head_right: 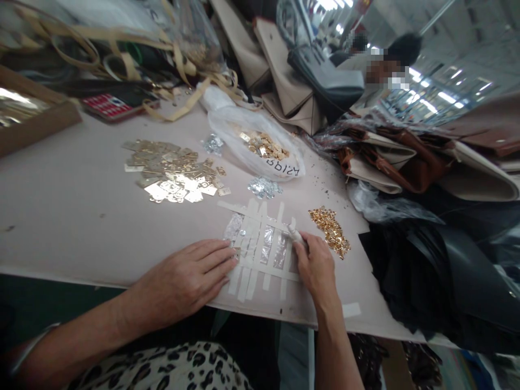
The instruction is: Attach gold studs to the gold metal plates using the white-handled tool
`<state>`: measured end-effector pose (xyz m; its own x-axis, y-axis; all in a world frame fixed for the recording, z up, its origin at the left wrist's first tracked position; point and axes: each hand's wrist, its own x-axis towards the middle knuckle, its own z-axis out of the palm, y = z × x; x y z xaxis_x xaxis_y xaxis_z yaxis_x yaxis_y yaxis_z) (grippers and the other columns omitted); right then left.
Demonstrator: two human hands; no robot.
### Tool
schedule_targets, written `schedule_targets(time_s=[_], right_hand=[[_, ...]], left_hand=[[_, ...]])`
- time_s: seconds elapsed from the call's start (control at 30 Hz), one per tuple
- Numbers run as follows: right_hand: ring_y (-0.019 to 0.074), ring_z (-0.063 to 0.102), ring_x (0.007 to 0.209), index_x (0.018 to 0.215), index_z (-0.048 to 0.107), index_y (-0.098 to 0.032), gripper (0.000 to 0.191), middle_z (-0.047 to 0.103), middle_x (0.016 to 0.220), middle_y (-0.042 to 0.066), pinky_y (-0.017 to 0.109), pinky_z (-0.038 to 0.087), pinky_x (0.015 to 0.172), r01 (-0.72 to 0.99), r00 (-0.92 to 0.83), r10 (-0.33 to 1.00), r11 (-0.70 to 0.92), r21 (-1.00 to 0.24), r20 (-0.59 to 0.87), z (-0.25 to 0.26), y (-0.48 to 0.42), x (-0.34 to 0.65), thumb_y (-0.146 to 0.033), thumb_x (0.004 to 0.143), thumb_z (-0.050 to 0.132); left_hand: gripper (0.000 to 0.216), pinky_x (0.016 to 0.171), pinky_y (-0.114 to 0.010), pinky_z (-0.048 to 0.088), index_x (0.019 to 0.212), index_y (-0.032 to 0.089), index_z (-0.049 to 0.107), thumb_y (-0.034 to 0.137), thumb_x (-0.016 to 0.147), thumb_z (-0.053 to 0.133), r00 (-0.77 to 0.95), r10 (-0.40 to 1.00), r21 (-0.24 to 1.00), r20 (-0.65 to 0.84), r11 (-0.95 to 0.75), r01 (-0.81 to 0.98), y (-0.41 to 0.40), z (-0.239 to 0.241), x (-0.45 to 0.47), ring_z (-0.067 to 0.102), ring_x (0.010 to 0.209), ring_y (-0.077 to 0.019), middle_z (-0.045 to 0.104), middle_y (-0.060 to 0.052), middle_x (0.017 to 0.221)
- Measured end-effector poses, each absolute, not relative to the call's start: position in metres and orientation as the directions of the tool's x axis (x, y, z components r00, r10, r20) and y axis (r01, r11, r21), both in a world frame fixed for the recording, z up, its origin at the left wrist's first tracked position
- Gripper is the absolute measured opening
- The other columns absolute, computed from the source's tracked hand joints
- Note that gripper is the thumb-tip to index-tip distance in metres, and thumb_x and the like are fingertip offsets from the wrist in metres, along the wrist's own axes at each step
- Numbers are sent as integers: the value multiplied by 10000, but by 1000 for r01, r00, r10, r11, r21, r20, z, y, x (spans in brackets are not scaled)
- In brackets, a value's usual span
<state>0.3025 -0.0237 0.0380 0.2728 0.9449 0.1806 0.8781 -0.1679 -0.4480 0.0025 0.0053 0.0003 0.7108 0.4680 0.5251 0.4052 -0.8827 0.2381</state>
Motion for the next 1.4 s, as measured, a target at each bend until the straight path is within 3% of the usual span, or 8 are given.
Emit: schedule_targets(time_s=[0.13,0.23,0.33,0.47,0.6,1.0,1.3,1.4], right_hand=[[217,658,837,1067,689,-231,294,698,915,46,449,525,862,263,578,799,6,-965,163,54,-25,283,-433,860,636],[177,642,815,1006,668,-268,202,648,859,8,431,529,883,-225,509,857,215,-950,74,61,-23,255,-369,853,584],[122,496,578,765,592,-242,155,480,641,-47,329,515,706,-430,465,885,223,-875,-2,58,-14,226,-382,831,595],[82,108,425,563,194,-226,566,132,498,-115,230,292,452,-376,532,846,205,-904,-30,46,2,203,-518,886,556],[78,2,431,611,67,-218,632,59,477,-118,213,206,418,-293,491,871,170,-941,5,37,10,198,-578,916,487],[67,4,392,614,91,-225,496,57,471,-116,203,182,369,-391,514,858,219,-894,-14,35,12,191,-320,892,490],[74,272,385,561,303,-213,419,290,451,-85,246,325,445,-317,243,933,336,-887,266,50,-3,155,-262,913,524],[66,181,345,562,248,-213,426,200,429,-97,219,267,384,-405,287,928,342,-848,238,47,2,166,-255,931,456]], left_hand=[[231,1064,-418,495,1149,144,676,206,973,539,717,491,285,496,-871,399,5,2,3,613,1168,-237,707,-88,1190],[255,1062,-425,498,1168,136,665,151,955,526,703,512,296,494,-859,418,2,4,3,614,1186,-241,707,-98,1202],[267,1074,-442,491,1182,140,660,149,959,513,698,518,300,494,-855,423,0,4,3,604,1220,-253,704,-101,1222],[268,1075,-445,492,1192,127,656,160,973,504,701,508,294,501,-862,414,0,1,2,603,1230,-254,698,-98,1246],[283,1082,-437,486,1200,120,657,163,996,466,691,513,290,509,-858,423,0,1,2,601,1238,-253,693,-88,1275],[288,1111,-421,470,1177,96,687,157,976,491,677,523,316,518,-852,417,-1,-1,3,616,1235,-262,700,-103,1285],[304,1100,-412,505,1154,92,698,161,986,454,646,542,359,537,-840,406,0,2,4,643,1217,-243,712,-131,1260],[301,1087,-415,520,1158,102,697,161,983,460,649,530,340,546,-848,407,0,3,4,648,1213,-245,710,-124,1266]])
